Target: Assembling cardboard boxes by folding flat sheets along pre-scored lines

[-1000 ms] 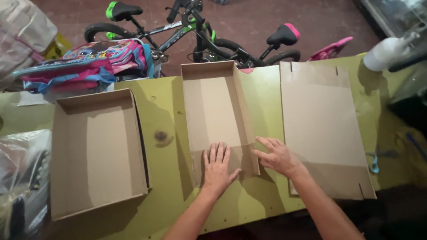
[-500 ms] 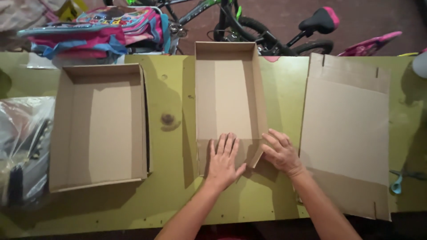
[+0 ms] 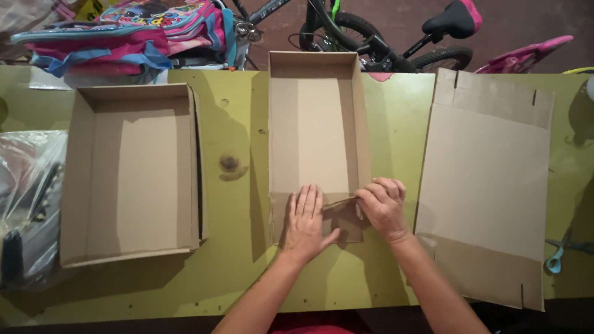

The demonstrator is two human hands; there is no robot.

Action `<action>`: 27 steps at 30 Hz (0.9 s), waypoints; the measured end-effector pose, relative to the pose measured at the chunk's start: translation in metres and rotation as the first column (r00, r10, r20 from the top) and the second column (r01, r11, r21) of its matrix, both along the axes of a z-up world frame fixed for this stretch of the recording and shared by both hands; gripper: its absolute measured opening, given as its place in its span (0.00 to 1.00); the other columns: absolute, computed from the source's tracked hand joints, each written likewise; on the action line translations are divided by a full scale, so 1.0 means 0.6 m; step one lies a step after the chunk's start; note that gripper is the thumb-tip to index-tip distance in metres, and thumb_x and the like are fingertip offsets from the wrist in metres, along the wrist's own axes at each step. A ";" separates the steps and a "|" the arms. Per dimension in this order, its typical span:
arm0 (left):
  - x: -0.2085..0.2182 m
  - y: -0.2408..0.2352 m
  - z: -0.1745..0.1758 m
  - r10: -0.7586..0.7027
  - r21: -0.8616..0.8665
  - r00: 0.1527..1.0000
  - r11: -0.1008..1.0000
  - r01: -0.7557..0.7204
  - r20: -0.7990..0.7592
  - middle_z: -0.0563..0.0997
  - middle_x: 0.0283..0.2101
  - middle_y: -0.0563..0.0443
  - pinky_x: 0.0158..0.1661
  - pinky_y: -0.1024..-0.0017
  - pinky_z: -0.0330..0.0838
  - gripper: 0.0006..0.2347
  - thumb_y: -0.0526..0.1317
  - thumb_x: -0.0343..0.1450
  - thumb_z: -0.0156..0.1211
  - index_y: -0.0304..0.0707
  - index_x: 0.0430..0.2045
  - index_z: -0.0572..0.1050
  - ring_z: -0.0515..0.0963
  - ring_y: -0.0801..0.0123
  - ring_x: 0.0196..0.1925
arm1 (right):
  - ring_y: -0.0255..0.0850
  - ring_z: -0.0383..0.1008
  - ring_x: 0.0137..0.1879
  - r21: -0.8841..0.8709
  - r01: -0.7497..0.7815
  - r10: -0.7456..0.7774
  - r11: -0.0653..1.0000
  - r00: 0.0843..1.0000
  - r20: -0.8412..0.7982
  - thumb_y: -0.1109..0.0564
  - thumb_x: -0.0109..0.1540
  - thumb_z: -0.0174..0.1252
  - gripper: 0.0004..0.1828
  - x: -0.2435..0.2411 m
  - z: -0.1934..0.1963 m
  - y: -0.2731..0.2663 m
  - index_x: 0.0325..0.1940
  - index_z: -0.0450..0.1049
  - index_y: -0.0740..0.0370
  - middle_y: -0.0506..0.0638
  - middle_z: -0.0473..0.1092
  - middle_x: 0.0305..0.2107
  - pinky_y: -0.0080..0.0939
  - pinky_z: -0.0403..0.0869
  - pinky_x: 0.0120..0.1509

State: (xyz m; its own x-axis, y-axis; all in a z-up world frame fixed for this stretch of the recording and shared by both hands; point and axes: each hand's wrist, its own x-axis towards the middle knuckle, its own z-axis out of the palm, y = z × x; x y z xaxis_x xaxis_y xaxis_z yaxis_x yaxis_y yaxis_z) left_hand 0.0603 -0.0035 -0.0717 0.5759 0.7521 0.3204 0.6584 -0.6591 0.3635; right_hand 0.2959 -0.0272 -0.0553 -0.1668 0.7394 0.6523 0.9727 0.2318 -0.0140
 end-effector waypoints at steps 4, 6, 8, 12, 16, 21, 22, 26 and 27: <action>-0.002 -0.001 -0.007 0.016 -0.095 0.999 0.995 -0.012 0.047 0.55 0.74 0.28 0.73 0.47 0.45 0.48 0.59 0.62 0.68 0.24 0.70 0.53 0.54 0.42 0.77 | 0.39 0.68 0.55 -0.025 0.049 -0.049 0.998 0.999 -0.022 0.50 0.56 0.71 0.10 -0.005 0.001 0.005 0.40 0.80 0.39 0.37 0.71 0.37 0.47 0.65 0.65; -0.002 -0.002 -0.008 0.026 -0.149 0.998 0.989 -0.017 0.062 0.53 0.74 0.27 0.74 0.49 0.44 0.50 0.59 0.62 0.69 0.25 0.72 0.48 0.52 0.42 0.77 | 0.38 0.67 0.54 -0.047 0.060 -0.061 0.997 0.998 -0.035 0.50 0.57 0.71 0.09 -0.008 0.001 0.009 0.40 0.80 0.39 0.35 0.70 0.35 0.45 0.64 0.64; -0.003 -0.002 -0.001 0.034 -0.116 0.995 0.993 -0.023 0.091 0.52 0.74 0.26 0.73 0.49 0.46 0.53 0.58 0.59 0.74 0.24 0.72 0.46 0.54 0.40 0.76 | 0.38 0.67 0.54 -0.057 0.044 -0.045 0.997 0.999 -0.011 0.51 0.55 0.71 0.09 -0.014 0.002 0.013 0.38 0.80 0.39 0.35 0.70 0.35 0.46 0.65 0.63; -0.004 0.000 -0.001 0.039 -0.053 0.988 0.998 -0.031 0.149 0.56 0.72 0.24 0.72 0.47 0.50 0.53 0.58 0.59 0.74 0.22 0.71 0.50 0.58 0.37 0.74 | 0.40 0.68 0.58 -0.061 0.033 -0.033 0.998 0.999 0.001 0.51 0.59 0.68 0.07 -0.016 0.011 0.020 0.39 0.79 0.39 0.36 0.71 0.36 0.46 0.63 0.65; -0.005 0.002 0.000 0.023 -0.037 0.984 0.999 -0.017 0.178 0.61 0.70 0.25 0.72 0.46 0.51 0.51 0.58 0.58 0.74 0.23 0.70 0.54 0.61 0.38 0.73 | 0.40 0.67 0.60 -0.103 -0.011 0.008 0.995 1.000 -0.030 0.50 0.61 0.67 0.05 -0.010 0.009 0.021 0.39 0.79 0.37 0.35 0.71 0.37 0.45 0.60 0.67; -0.006 0.004 -0.003 0.001 0.002 0.978 1.000 -0.001 0.207 0.63 0.70 0.28 0.70 0.44 0.53 0.49 0.56 0.57 0.75 0.24 0.69 0.57 0.64 0.40 0.72 | 0.39 0.66 0.61 -0.132 -0.015 0.014 0.991 1.000 -0.010 0.48 0.62 0.65 0.03 -0.013 0.020 0.022 0.39 0.78 0.37 0.33 0.71 0.37 0.45 0.59 0.67; -0.006 0.003 -0.003 -0.003 -0.013 0.979 1.000 0.006 0.204 0.64 0.69 0.29 0.71 0.43 0.52 0.49 0.54 0.57 0.76 0.24 0.69 0.57 0.64 0.41 0.72 | 0.40 0.66 0.63 -0.124 0.006 0.000 0.992 0.999 0.047 0.49 0.60 0.66 0.05 -0.013 0.021 0.023 0.39 0.78 0.36 0.34 0.72 0.38 0.47 0.59 0.68; -0.008 0.002 0.000 -0.011 -0.051 0.982 0.998 0.021 0.189 0.67 0.68 0.30 0.72 0.43 0.49 0.49 0.51 0.55 0.78 0.24 0.68 0.57 0.63 0.42 0.73 | 0.40 0.67 0.66 -0.088 0.036 -0.022 0.995 0.987 0.159 0.53 0.59 0.66 0.07 -0.046 0.037 0.033 0.35 0.76 0.38 0.36 0.74 0.40 0.50 0.59 0.69; -0.007 0.001 0.000 -0.011 -0.050 0.982 0.999 0.021 0.189 0.67 0.68 0.30 0.72 0.43 0.49 0.49 0.51 0.55 0.78 0.24 0.68 0.57 0.63 0.42 0.73 | 0.40 0.67 0.66 -0.088 0.036 -0.022 0.995 0.987 0.159 0.53 0.59 0.66 0.07 -0.053 0.031 0.031 0.35 0.76 0.38 0.36 0.74 0.40 0.50 0.59 0.69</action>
State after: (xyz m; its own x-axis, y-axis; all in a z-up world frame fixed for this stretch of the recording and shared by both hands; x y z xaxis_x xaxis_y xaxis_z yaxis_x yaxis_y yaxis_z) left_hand 0.0559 -0.0028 -0.0718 0.5209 0.7618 0.3850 0.5646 -0.6458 0.5140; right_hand 0.2643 -0.0085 -0.0368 -0.2398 0.7999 0.5501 0.9706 0.2084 0.1201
